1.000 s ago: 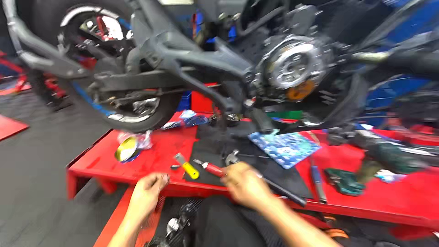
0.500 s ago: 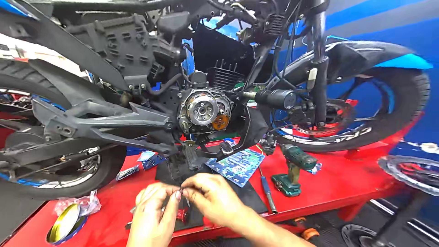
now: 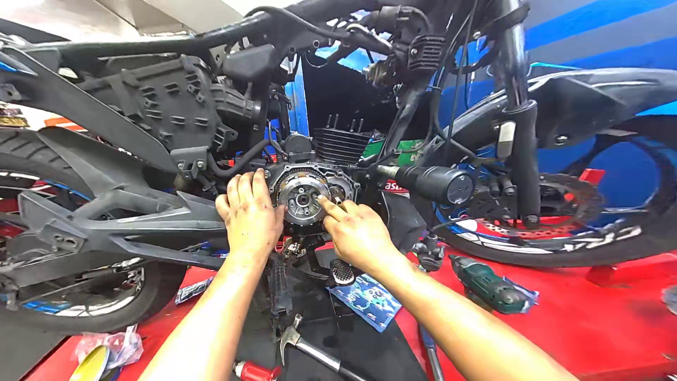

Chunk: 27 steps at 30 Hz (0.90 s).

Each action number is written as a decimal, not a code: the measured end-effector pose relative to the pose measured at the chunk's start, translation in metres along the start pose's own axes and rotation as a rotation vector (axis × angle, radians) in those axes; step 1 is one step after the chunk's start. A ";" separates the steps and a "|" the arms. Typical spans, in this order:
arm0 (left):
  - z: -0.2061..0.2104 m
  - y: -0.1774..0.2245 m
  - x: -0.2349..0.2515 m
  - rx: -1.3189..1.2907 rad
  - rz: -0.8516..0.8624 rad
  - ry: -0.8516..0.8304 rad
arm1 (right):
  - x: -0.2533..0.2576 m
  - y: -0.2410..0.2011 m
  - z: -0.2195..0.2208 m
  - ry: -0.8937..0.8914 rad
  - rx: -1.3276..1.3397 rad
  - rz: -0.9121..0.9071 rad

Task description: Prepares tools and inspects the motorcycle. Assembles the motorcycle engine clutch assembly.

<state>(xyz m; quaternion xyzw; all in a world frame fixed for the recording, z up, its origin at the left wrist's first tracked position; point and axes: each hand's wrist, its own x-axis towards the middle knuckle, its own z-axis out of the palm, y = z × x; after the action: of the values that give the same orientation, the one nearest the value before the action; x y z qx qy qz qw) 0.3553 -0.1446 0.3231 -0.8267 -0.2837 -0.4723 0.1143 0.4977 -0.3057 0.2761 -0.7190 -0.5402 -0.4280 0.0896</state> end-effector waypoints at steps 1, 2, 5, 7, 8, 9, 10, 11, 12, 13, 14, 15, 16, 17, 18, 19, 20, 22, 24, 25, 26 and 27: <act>0.001 0.001 0.004 0.007 -0.036 -0.031 | 0.000 -0.001 0.003 0.001 -0.024 0.008; 0.001 0.003 0.009 0.013 -0.064 -0.057 | 0.001 -0.001 0.005 0.004 -0.039 0.014; 0.001 0.003 0.012 0.035 -0.085 -0.108 | 0.002 -0.002 0.007 -0.025 -0.059 0.030; 0.002 0.002 0.011 0.030 -0.070 -0.112 | 0.003 -0.003 0.003 -0.050 -0.057 0.039; 0.003 0.002 0.011 0.030 -0.056 -0.106 | 0.003 -0.004 0.002 -0.056 -0.057 0.048; 0.004 0.002 0.010 0.036 -0.043 -0.096 | 0.003 -0.006 0.001 -0.061 -0.054 0.059; 0.004 0.002 0.009 0.038 -0.031 -0.086 | 0.003 -0.008 0.000 -0.063 -0.046 0.067; 0.004 0.002 0.008 0.042 -0.019 -0.079 | 0.003 -0.010 0.000 -0.062 -0.037 0.070; 0.003 0.002 0.007 0.053 -0.006 -0.076 | 0.003 -0.012 -0.001 -0.064 -0.027 0.071; 0.004 0.003 0.007 0.061 0.005 -0.076 | 0.004 -0.012 -0.002 -0.067 -0.016 0.071; 0.004 0.002 0.007 0.064 0.015 -0.074 | 0.004 -0.013 -0.003 -0.072 -0.007 0.070; 0.005 0.000 0.006 0.060 0.034 -0.058 | 0.005 -0.012 -0.003 -0.067 0.004 0.063; 0.007 -0.003 0.004 0.053 0.075 -0.021 | 0.006 -0.010 -0.002 -0.038 0.020 0.050; 0.011 -0.007 0.001 0.048 0.144 0.035 | 0.006 -0.007 0.001 0.022 0.041 0.025; 0.015 -0.012 -0.001 0.054 0.231 0.102 | 0.006 -0.003 0.005 0.099 0.065 -0.002; 0.020 -0.016 -0.004 0.058 0.322 0.168 | 0.007 0.002 0.009 0.171 0.097 -0.020; 0.023 -0.018 -0.006 0.064 0.403 0.228 | 0.009 0.006 0.012 0.239 0.146 -0.021; 0.027 -0.016 -0.006 0.105 0.490 0.289 | 0.013 0.013 0.013 0.373 0.267 0.026; 0.026 -0.007 -0.005 0.175 0.473 0.241 | 0.017 0.017 0.012 0.443 0.315 0.096; 0.023 0.000 -0.004 0.219 0.454 0.198 | 0.019 0.018 0.012 0.455 0.300 0.106; 0.021 0.007 -0.003 0.266 0.437 0.158 | 0.021 0.018 0.012 0.467 0.270 0.097; 0.020 0.014 -0.001 0.305 0.421 0.122 | 0.023 0.018 0.013 0.480 0.239 0.070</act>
<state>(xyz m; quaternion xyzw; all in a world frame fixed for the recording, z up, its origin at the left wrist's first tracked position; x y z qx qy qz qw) 0.3774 -0.1470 0.3126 -0.8108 -0.1660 -0.4388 0.3500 0.5213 -0.2894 0.2901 -0.5996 -0.5251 -0.5159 0.3140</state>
